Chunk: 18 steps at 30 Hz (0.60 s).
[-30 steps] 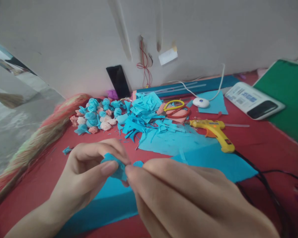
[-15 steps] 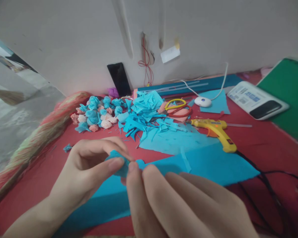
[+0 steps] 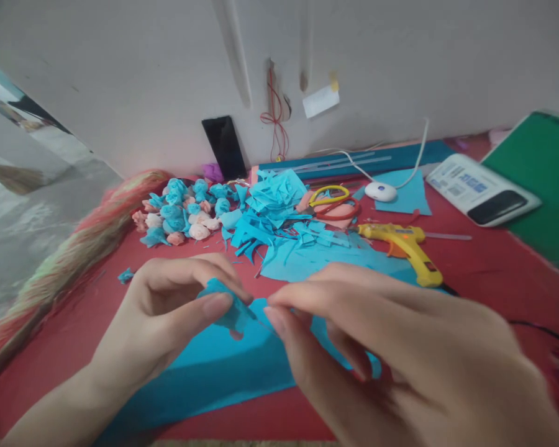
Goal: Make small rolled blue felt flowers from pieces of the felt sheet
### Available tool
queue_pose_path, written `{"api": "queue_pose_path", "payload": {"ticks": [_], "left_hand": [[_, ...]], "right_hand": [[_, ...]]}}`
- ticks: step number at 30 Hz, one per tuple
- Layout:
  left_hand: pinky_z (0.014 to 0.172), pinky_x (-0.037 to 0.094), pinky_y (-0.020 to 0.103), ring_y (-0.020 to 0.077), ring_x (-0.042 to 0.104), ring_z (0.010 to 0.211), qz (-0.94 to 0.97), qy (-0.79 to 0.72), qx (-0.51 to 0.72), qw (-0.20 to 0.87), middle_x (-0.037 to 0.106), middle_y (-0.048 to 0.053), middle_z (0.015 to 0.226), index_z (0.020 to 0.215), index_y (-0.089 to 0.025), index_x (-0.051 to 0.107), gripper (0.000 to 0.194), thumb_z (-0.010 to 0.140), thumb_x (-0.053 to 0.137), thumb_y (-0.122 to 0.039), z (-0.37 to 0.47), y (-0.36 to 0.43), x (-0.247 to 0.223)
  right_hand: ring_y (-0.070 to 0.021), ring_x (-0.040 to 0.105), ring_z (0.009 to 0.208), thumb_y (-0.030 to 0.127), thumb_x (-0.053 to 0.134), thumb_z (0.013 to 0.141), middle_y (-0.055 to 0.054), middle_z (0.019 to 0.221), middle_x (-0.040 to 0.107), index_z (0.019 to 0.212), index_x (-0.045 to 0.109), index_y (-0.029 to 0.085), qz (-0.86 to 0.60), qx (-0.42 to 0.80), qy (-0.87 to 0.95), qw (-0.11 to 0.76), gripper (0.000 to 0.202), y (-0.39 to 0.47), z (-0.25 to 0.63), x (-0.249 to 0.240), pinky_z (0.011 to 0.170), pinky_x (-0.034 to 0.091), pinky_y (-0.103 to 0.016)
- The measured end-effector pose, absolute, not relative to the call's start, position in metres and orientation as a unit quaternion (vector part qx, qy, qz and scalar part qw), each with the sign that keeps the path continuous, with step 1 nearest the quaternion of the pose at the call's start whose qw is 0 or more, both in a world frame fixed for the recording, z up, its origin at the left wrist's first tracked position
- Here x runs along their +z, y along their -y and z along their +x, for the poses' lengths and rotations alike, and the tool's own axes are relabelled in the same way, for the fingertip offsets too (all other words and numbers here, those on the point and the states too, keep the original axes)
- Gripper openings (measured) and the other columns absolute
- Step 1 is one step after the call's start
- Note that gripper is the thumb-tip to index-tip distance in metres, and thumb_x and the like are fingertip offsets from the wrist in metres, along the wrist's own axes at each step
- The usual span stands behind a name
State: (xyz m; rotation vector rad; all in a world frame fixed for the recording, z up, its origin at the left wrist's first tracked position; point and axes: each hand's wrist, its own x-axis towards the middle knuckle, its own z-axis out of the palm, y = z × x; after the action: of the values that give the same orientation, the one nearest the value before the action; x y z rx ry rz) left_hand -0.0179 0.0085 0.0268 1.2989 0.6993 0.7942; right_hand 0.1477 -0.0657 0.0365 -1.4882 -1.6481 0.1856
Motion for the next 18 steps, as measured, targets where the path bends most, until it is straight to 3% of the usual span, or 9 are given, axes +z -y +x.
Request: {"api": "queue_pose_path", "payload": {"ticks": [3, 6, 12, 18], "left_hand": [[0.047, 0.046, 0.015, 0.0069, 0.053, 0.054, 0.6, -0.306, 0.361, 0.645, 0.061, -0.002, 0.062, 0.062, -0.018, 0.068, 0.007, 0.068, 0.067, -0.014, -0.017, -0.009, 0.028], [0.049, 0.045, 0.013, 0.0062, 0.054, 0.056, 0.618, -0.304, 0.363, 0.628, 0.063, -0.003, 0.062, 0.062, -0.018, 0.068, 0.009, 0.067, 0.067, -0.012, -0.017, -0.009, 0.03], [0.049, 0.044, 0.014, 0.0066, 0.054, 0.055, 0.661, -0.31, 0.355, 0.584, 0.063, -0.002, 0.06, 0.059, -0.016, 0.067, 0.008, 0.066, 0.066, -0.012, -0.015, -0.007, 0.031], [0.046, 0.041, 0.016, 0.0078, 0.051, 0.054, 0.68, -0.323, 0.347, 0.559, 0.059, -0.001, 0.058, 0.056, -0.016, 0.063, 0.011, 0.068, 0.065, -0.017, -0.015, -0.01, 0.03]], "right_hand": [[-0.0135, 0.051, 0.044, 0.028, 0.052, 0.084, 0.003, 0.063, 0.062, 0.071, 0.064, 0.03, -0.576, 0.179, 0.685, 0.408, 0.017, 0.059, 0.145, 0.04, 0.032, 0.032, -0.025], [-0.0154, 0.05, 0.044, 0.037, 0.055, 0.082, 0.0, 0.051, 0.055, 0.061, 0.064, 0.027, -0.588, 0.216, 0.672, 0.395, 0.025, 0.056, 0.147, 0.034, 0.031, 0.034, -0.023], [-0.0158, 0.05, 0.045, 0.046, 0.056, 0.08, 0.0, 0.042, 0.045, 0.058, 0.065, 0.025, -0.594, 0.268, 0.641, 0.407, 0.031, 0.055, 0.151, 0.023, 0.034, 0.038, -0.022], [-0.0113, 0.047, 0.043, 0.033, 0.055, 0.078, 0.001, 0.046, 0.049, 0.055, 0.06, 0.022, -0.545, 0.358, 0.645, 0.399, 0.026, 0.045, 0.147, 0.031, 0.035, 0.036, -0.018]]}}
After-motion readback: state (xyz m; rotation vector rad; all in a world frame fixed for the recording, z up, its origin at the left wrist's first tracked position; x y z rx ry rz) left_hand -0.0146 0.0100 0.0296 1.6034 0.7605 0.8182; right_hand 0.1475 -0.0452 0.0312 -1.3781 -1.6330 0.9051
